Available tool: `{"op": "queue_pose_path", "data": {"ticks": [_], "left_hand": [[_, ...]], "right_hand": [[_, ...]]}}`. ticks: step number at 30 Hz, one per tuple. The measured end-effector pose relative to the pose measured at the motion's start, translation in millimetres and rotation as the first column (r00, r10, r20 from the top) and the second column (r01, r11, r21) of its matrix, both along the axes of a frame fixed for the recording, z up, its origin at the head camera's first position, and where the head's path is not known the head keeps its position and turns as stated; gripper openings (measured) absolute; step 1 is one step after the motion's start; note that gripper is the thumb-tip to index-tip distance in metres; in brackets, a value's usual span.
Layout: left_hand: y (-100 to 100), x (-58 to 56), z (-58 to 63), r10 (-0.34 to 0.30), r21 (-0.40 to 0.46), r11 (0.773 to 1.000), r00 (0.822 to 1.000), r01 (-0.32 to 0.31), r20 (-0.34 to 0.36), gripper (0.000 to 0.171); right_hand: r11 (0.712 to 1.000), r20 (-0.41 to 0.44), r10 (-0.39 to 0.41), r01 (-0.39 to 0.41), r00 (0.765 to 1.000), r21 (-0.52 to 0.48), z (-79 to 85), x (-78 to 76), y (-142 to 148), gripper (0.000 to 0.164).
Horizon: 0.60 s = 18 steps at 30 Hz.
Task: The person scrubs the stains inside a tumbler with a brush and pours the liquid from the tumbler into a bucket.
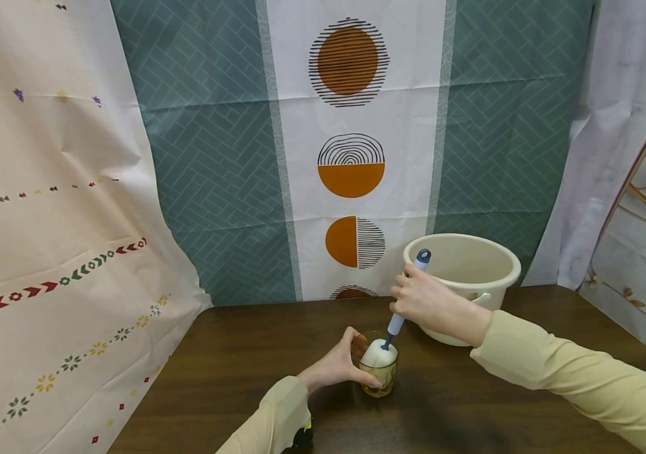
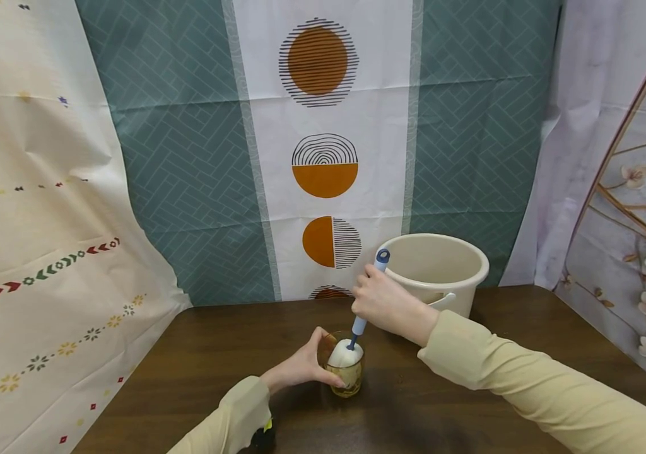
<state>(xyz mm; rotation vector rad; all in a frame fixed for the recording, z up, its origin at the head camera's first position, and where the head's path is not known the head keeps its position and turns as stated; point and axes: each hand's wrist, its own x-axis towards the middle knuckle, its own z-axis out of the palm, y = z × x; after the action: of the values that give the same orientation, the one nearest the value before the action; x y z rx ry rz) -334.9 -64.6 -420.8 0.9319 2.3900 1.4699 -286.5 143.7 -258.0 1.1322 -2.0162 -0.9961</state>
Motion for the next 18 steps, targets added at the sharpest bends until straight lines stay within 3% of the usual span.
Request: {"op": "queue_pose_path", "data": {"ticks": [18], "left_hand": [[-1.1, -0.1, 1.6, -0.012, -0.012, 1.000, 1.000, 0.012, 0.016, 0.065]], "right_hand": [[1.000, -0.041, 0.027, -0.027, 0.999, 0.011, -9.1, -3.7, -6.0, 0.009]]}}
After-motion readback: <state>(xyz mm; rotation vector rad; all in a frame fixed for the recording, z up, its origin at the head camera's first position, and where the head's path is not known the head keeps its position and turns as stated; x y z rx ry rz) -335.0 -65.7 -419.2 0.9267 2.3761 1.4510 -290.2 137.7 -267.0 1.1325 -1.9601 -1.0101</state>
